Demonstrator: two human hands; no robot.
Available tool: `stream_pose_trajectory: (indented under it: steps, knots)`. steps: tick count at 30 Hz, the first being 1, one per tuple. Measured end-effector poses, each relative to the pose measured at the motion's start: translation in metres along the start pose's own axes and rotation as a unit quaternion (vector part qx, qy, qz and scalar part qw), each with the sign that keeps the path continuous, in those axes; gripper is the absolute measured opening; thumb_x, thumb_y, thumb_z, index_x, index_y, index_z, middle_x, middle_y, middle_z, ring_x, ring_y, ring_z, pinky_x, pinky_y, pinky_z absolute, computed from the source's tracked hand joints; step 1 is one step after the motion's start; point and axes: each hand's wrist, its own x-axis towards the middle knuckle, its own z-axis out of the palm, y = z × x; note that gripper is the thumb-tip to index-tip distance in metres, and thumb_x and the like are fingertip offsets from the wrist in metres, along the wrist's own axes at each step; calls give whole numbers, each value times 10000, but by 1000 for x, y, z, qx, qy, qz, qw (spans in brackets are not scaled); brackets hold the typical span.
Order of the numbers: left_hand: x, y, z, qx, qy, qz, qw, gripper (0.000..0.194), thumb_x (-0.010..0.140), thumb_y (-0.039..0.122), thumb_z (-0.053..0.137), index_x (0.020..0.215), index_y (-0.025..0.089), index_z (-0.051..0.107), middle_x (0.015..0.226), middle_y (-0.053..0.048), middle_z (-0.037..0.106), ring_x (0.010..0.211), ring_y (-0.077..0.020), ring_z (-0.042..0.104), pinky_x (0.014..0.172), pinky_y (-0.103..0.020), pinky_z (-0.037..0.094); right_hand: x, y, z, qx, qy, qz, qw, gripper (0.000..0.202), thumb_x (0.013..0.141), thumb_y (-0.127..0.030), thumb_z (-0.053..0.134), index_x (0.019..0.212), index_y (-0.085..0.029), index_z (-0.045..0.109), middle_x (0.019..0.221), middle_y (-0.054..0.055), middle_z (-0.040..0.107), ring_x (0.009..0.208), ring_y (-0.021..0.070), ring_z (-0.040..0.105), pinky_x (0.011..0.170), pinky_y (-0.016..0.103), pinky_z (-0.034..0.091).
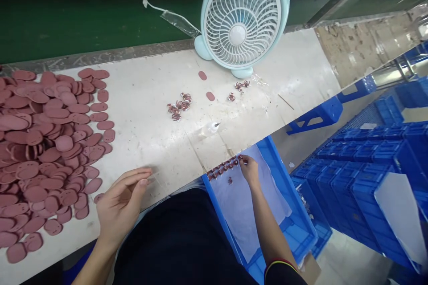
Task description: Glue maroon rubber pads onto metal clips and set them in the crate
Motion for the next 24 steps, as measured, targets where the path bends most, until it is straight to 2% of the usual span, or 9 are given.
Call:
stream_pose_trajectory:
  steps: [10,24]
  knots:
    - [-2,-6,-1,39,-7,12,999,116,904,172,685,971,232,758,1043,-56,738,1016,-249,714,823,-397,646,22,9,10,-145,-14,-20,989,292,990,-366,639,1208,-172,648,1226,88,671,1063,231,674,926,454,579]
    - [-3,-7,-1,41,-9,16,999,156,897,135,683,992,231,760,1063,-60,738,1020,-249,713,828,-403,637,28,9,15,-206,-13,-36,978,285,989,-370,641,1192,-170,654,1216,86,676,1058,229,675,922,451,579]
